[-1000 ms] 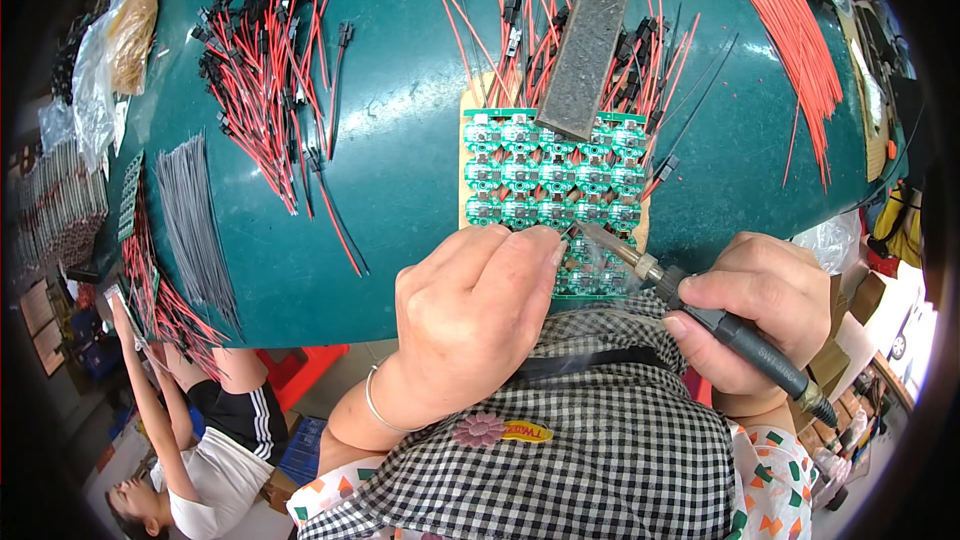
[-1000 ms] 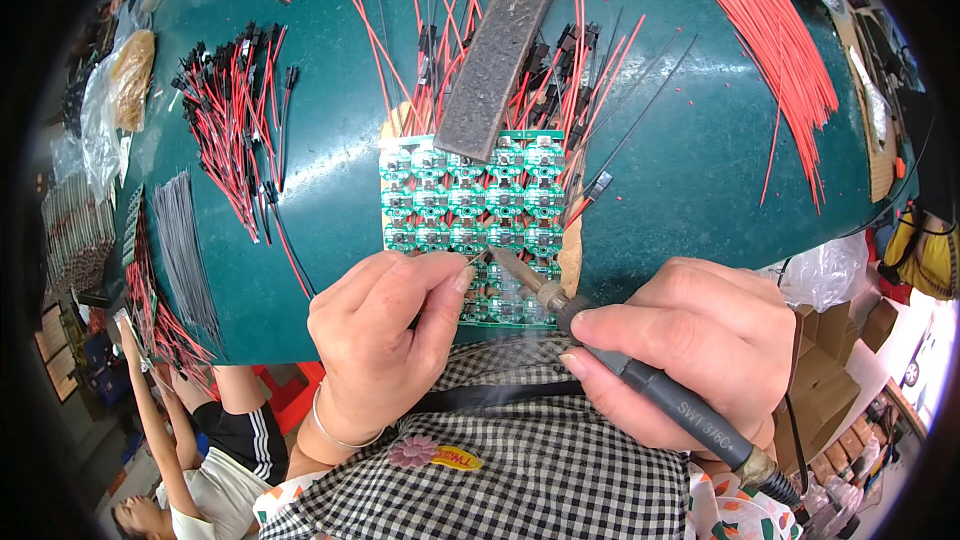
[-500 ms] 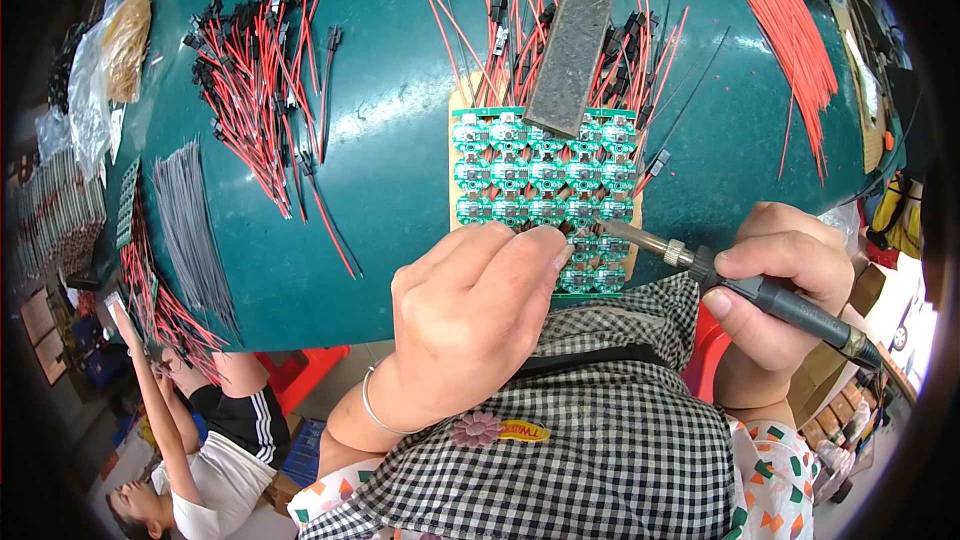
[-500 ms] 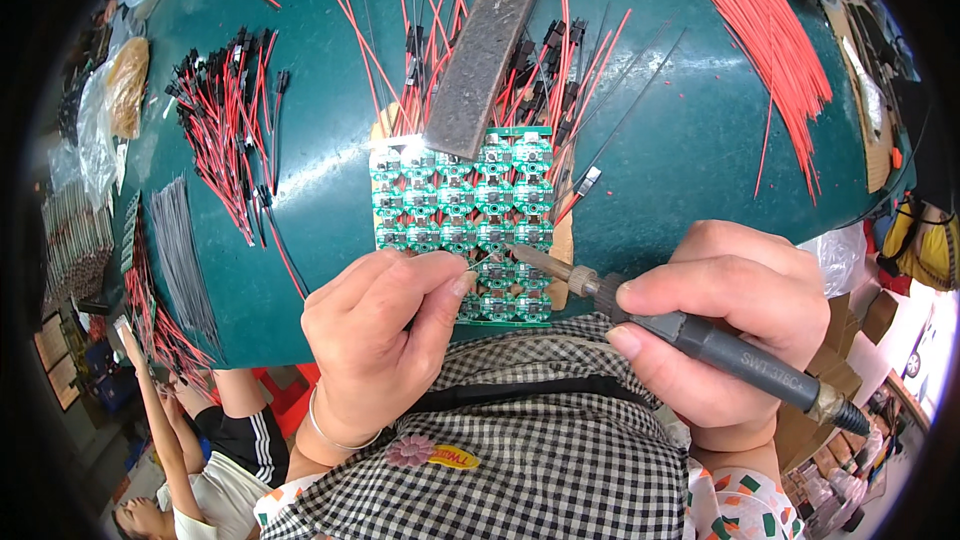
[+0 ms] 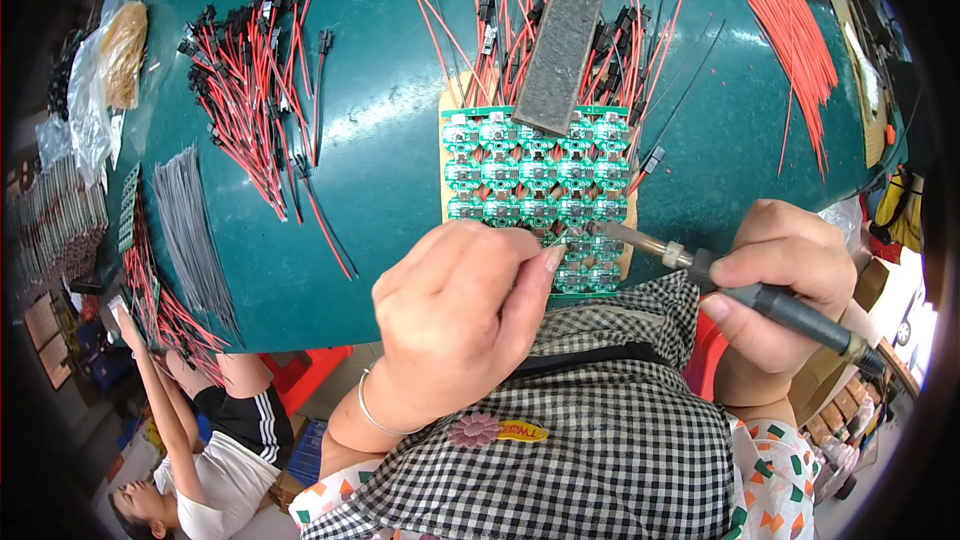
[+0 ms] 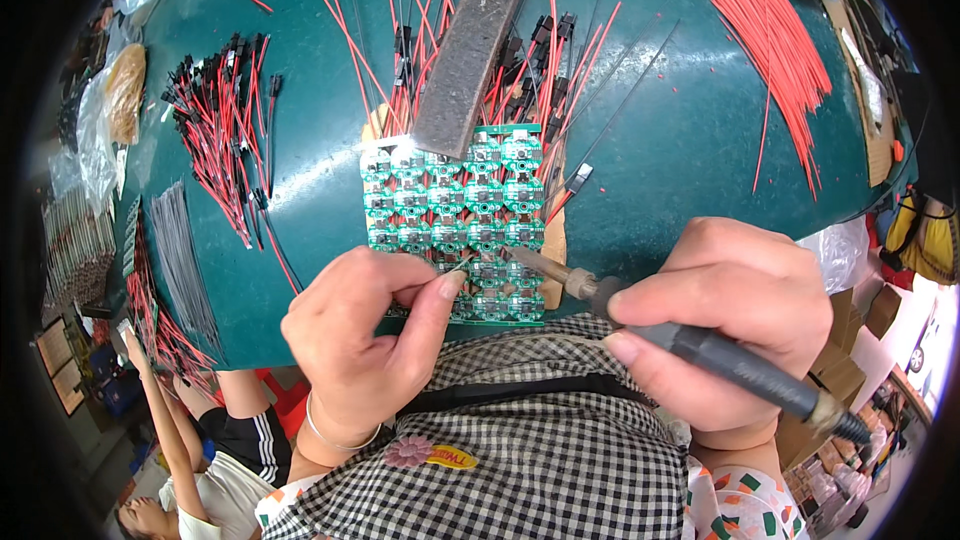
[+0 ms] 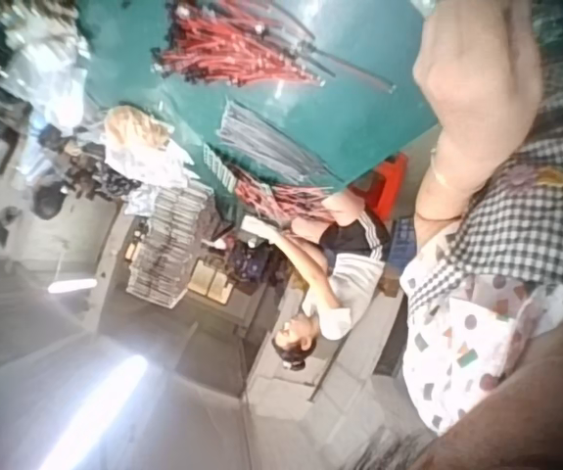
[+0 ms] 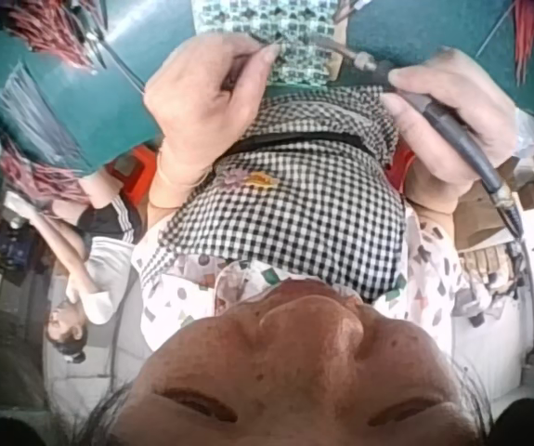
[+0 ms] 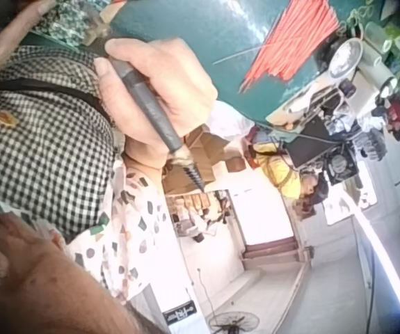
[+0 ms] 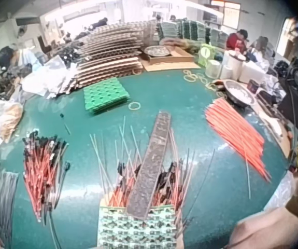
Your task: The person solders electronic components onto circuit boards using a soldering iron and solder wire.
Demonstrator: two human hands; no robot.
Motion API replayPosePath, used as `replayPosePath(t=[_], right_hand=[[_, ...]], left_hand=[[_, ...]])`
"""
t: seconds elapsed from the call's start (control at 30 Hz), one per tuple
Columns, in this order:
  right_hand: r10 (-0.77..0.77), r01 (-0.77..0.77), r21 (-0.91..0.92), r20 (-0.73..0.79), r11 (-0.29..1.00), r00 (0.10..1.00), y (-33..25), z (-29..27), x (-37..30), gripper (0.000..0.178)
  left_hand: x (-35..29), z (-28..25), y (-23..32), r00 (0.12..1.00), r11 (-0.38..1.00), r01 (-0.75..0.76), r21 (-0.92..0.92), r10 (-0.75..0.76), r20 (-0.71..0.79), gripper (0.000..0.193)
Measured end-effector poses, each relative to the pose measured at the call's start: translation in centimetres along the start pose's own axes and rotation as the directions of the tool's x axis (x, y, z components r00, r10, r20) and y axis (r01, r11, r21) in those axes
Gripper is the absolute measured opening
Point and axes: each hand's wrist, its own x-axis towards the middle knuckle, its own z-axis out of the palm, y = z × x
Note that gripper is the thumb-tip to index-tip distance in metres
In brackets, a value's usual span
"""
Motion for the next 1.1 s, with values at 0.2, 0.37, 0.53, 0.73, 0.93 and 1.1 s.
replayPosePath(t=[0.2,0.37,0.53,0.73,0.93,1.1], right_hand=[[0.014,-0.011,0.033,-0.097,0.999,0.995,0.1,-1.0,-0.9,0.025],[0.051,-0.052,-0.004,-0.068,0.999,0.996,0.2,-0.1,-0.8,0.023],[0.027,-0.027,0.002,-0.034,1.0,0.999,0.1,0.6,-0.1,0.021],[0.01,-0.01,-0.046,0.011,0.999,1.0,-0.5,0.5,0.6,0.02],[0.04,-0.041,-0.032,-0.031,0.999,0.999,-0.3,-0.6,-0.2,0.02],[0.059,-0.063,-0.033,-0.108,0.997,0.992,-0.2,-0.7,-1.0,0.023]], left_hand=[[0.6,-0.5,0.8,0.997,0.994,0.069,-0.085,-0.072,-0.029,0.016],[0.2,0.1,0.7,0.997,0.998,0.05,-0.031,-0.048,0.059,0.016],[0.2,0.0,0.7,0.999,0.999,0.034,0.003,-0.034,0.039,0.016],[0.0,-0.3,0.7,0.998,0.997,0.059,-0.049,-0.059,-0.006,0.016],[-0.2,-0.6,1.0,0.996,0.997,0.081,-0.021,-0.08,0.045,0.018],[0.1,-0.1,1.0,0.998,0.999,0.035,0.013,-0.036,0.06,0.019]])
